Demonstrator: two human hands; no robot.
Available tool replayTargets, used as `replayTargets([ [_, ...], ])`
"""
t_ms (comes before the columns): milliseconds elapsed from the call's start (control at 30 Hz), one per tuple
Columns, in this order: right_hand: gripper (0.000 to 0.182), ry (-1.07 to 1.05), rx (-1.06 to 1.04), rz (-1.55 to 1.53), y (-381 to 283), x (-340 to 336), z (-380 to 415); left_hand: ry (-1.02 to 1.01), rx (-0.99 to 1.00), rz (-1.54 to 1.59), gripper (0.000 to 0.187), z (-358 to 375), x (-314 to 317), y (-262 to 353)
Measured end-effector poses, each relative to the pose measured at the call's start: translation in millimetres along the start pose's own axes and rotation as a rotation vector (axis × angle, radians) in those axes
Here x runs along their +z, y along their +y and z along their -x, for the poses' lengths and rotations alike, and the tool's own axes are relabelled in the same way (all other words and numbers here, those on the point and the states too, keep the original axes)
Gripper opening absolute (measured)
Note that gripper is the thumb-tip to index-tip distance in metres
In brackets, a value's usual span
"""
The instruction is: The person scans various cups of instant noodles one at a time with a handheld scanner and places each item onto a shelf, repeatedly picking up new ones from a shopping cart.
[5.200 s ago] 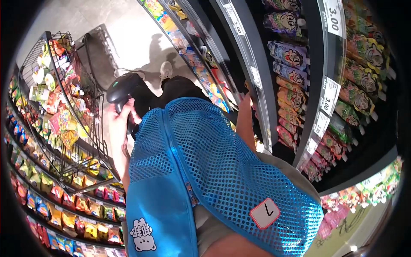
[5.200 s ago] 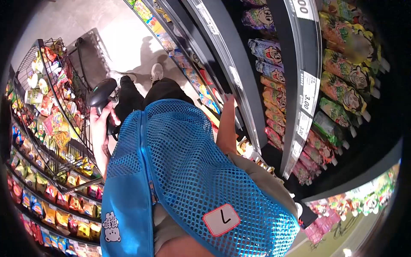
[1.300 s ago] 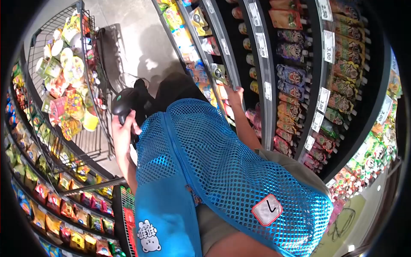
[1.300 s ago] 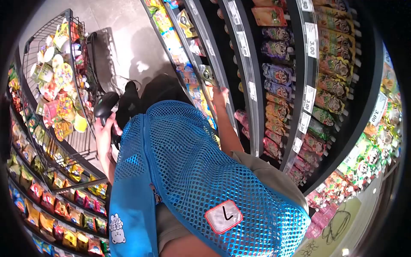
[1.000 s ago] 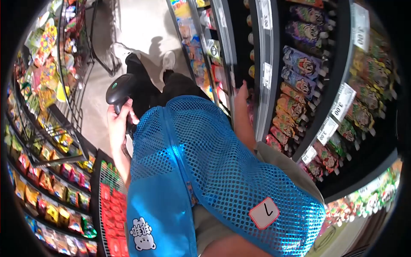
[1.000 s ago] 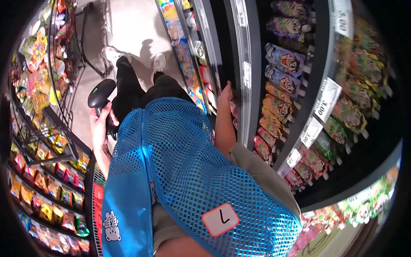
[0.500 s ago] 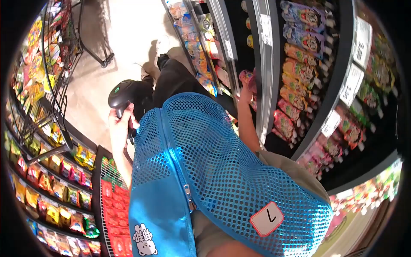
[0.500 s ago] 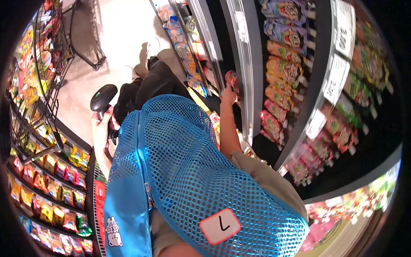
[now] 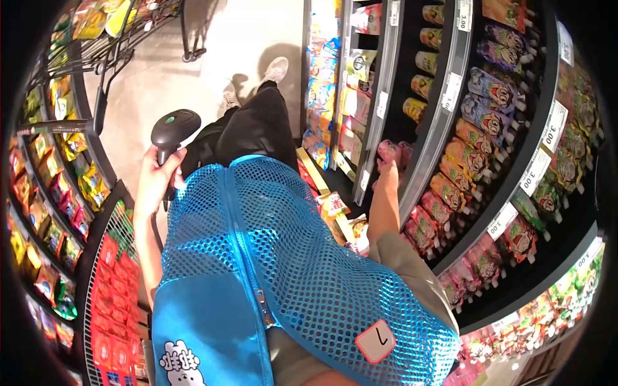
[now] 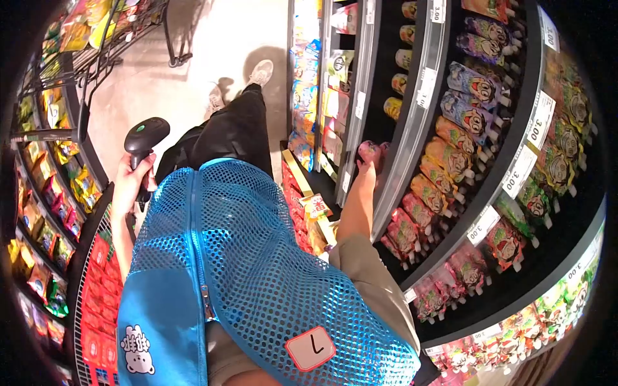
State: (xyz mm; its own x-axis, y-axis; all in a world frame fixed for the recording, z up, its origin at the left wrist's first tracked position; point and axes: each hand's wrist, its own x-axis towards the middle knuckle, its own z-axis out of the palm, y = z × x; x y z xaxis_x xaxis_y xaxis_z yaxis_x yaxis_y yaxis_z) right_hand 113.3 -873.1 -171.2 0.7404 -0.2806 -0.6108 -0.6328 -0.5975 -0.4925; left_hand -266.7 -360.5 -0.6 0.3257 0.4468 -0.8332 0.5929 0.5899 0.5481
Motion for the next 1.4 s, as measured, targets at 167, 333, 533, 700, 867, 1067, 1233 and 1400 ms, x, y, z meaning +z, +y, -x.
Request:
replayTargets([
  [167, 0.050, 0.165, -0.059, -0.458, 3, 12, 3, -0.073, 0.057, -0.005, 0.013, -5, 6, -7],
  [333, 0.018, -0.176, -0.354, -0.826, -77, 77, 120, -0.272, 0.192, 0.026, 0.016, -4, 10, 16],
  [533, 0.063, -0.731, -0.505, -0.812, -159, 161, 205, -0.456, 0.383, 0.024, 0.019, 9, 17, 55],
  [700, 0.098, -0.762, -0.800, -0.080, -250, 198, 262, -0.330, 0.437, 0.243, 0.013, 7, 18, 55],
  [867, 0.086, -0.928, -1.305, 0.092, -321, 227, 268, -0.163, 0.402, 0.391, 0.013, 2, 23, 71],
  [1067, 0.085, -1.151, -1.338, 0.043, -387, 251, 248, -0.021, 0.363, 0.513, 0.015, -12, 48, 110],
  [1233, 0.091, -1.249, -1.494, 0.060, -449, 264, 233, 0.092, 0.357, 0.552, 0.018, -9, 72, 153],
  [1400, 0.092, -1.419, -1.497, 0.123, -484, 283, 230, 0.168, 0.355, 0.642, 0.013, -2, 85, 175],
])
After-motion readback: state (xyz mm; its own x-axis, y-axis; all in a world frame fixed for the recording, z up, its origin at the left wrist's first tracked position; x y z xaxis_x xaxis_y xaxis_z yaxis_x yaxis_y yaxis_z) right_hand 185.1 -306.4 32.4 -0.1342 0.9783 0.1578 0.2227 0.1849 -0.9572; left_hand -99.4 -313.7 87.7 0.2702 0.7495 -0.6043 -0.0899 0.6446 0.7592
